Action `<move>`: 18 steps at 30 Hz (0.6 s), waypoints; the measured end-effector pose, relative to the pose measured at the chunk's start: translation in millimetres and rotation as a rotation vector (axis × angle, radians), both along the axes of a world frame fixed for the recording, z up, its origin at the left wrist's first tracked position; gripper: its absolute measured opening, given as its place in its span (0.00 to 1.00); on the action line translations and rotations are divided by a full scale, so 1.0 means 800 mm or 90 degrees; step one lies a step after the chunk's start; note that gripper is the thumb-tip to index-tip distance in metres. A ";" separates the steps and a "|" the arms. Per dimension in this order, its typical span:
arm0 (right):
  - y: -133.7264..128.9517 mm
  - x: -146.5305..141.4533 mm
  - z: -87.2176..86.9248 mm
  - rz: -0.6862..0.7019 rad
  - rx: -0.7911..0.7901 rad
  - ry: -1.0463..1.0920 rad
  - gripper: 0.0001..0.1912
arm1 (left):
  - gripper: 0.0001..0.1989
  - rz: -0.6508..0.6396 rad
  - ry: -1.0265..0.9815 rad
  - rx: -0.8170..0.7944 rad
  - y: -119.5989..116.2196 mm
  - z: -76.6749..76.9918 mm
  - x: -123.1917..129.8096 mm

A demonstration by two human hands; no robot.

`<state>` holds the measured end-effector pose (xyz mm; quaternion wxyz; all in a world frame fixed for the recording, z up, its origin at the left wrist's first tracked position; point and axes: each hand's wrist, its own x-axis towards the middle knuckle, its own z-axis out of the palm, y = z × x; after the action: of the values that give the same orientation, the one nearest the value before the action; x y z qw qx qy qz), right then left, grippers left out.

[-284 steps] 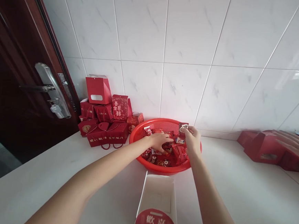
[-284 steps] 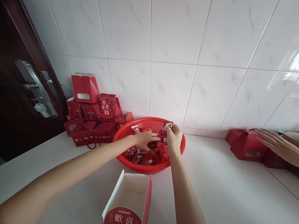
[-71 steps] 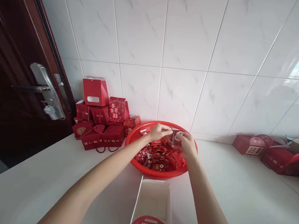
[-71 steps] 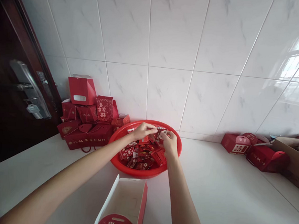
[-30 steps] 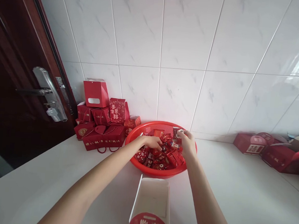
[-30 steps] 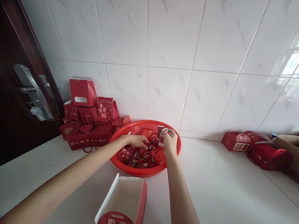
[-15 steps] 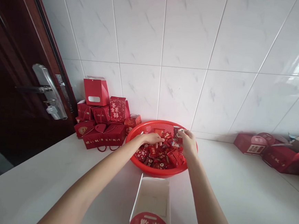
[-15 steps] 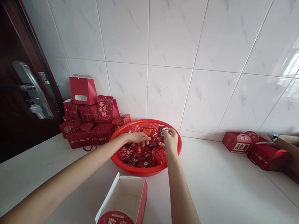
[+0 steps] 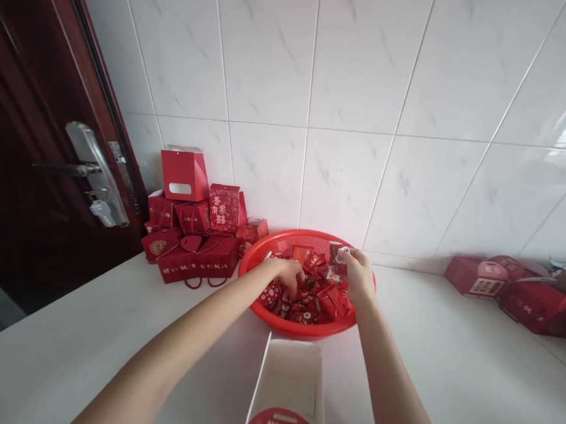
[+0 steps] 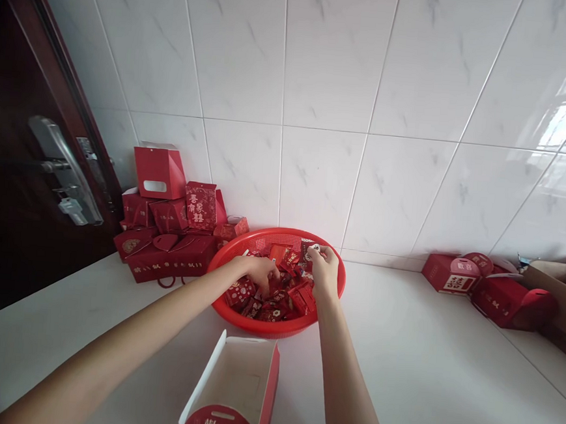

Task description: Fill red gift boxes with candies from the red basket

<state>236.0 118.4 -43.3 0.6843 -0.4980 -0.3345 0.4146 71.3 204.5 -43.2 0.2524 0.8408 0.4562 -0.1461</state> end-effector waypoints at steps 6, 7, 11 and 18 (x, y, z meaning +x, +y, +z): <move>-0.003 -0.002 0.004 0.002 -0.021 0.020 0.08 | 0.09 -0.038 -0.004 -0.040 -0.001 -0.006 0.003; -0.004 -0.002 0.004 0.003 -0.021 0.021 0.08 | 0.09 -0.041 -0.008 -0.043 -0.001 -0.005 0.003; -0.005 -0.004 0.004 0.003 -0.019 0.024 0.08 | 0.07 -0.045 -0.046 -0.037 -0.002 -0.002 0.003; -0.007 -0.005 0.004 0.004 -0.018 0.014 0.07 | 0.04 -0.031 -0.095 0.000 -0.003 0.001 0.004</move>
<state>232.1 113.2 -40.0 0.6796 -0.5016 -0.3227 0.4271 74.4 202.0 -42.6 0.2820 0.8600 0.4159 -0.0889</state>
